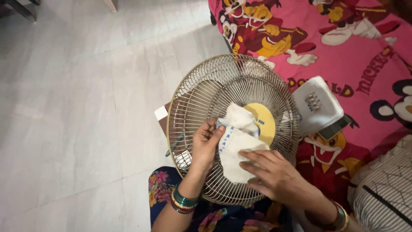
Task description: The person cleans a fan grill by first using a brush to remove dust and then wiping the metal mesh with a white cloth.
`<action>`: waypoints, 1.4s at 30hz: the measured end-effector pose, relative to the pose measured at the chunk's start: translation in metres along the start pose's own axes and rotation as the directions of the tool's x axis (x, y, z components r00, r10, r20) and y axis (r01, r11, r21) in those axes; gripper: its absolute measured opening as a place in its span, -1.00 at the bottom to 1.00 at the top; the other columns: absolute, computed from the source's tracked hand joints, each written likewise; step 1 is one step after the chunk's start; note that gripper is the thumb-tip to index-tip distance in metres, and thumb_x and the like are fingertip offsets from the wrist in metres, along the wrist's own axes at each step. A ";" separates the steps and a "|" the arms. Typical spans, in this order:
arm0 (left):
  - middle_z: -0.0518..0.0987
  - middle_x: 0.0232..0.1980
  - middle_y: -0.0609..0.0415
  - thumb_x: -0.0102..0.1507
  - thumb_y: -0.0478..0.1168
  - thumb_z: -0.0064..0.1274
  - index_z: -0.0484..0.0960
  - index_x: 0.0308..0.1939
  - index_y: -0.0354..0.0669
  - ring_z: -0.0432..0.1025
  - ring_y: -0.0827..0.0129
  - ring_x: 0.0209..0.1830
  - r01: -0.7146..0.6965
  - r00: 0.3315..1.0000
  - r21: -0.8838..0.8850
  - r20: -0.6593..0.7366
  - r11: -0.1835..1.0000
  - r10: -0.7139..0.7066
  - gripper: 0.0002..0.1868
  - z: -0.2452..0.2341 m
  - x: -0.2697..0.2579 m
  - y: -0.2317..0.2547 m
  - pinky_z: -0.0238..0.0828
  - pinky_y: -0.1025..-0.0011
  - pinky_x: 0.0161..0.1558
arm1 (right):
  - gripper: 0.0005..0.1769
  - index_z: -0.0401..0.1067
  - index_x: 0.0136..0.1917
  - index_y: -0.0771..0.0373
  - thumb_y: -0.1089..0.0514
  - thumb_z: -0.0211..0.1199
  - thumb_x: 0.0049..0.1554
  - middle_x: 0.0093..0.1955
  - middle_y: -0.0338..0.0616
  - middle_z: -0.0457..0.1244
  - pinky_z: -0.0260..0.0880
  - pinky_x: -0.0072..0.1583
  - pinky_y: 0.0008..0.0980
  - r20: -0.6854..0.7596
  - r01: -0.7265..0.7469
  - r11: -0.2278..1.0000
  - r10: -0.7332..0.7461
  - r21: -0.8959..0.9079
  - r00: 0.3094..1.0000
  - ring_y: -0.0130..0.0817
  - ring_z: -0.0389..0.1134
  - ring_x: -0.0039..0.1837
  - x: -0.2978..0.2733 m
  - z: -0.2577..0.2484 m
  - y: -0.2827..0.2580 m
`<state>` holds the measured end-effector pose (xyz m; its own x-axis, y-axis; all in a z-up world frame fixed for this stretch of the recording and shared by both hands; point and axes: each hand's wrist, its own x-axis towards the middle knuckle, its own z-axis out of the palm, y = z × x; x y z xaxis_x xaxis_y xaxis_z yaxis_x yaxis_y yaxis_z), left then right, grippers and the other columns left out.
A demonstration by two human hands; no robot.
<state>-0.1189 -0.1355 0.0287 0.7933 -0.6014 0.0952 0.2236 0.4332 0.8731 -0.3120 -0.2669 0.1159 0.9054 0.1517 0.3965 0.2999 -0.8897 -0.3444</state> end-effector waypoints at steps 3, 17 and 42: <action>0.65 -0.12 0.10 0.33 -0.41 0.08 0.56 0.04 -0.33 0.50 0.56 -0.18 0.073 0.997 -0.175 0.004 0.982 -0.073 -0.80 0.012 -0.005 -0.003 0.48 0.57 -0.09 | -0.55 0.51 0.16 0.20 0.06 0.45 0.01 0.33 -0.17 0.33 0.38 0.30 -0.22 -0.172 -0.231 0.970 0.242 0.079 0.955 -0.27 0.35 0.35 -0.014 0.007 0.016; 0.55 0.28 -0.09 0.31 -0.29 0.18 0.62 0.12 -0.31 0.49 0.06 0.31 -0.624 0.769 0.465 0.510 0.628 0.385 -0.69 0.094 -0.061 0.044 0.50 0.14 0.30 | -0.48 0.37 0.33 0.51 0.07 0.23 0.24 0.08 0.01 0.35 0.37 0.06 -0.32 -0.110 -0.217 0.288 0.801 0.933 0.588 -0.32 0.37 0.04 -0.053 0.024 0.053; 0.63 -0.20 0.02 0.23 -0.38 0.24 0.68 -0.19 -0.30 0.56 0.34 -0.34 -0.359 0.931 0.466 0.244 0.809 0.273 -0.91 0.058 -0.037 0.067 0.50 0.41 -0.31 | -0.46 0.45 0.29 0.26 0.06 0.34 0.07 -0.20 -0.08 0.44 0.41 -0.15 -0.37 0.114 -0.656 0.513 0.734 0.553 0.670 -0.42 0.40 -0.21 -0.008 0.006 0.042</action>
<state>-0.1665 -0.1230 0.1110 0.6612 -0.6049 0.4437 -0.3682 0.2536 0.8945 -0.3051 -0.3031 0.0933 0.8608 -0.5020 -0.0840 -0.2741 -0.3182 -0.9075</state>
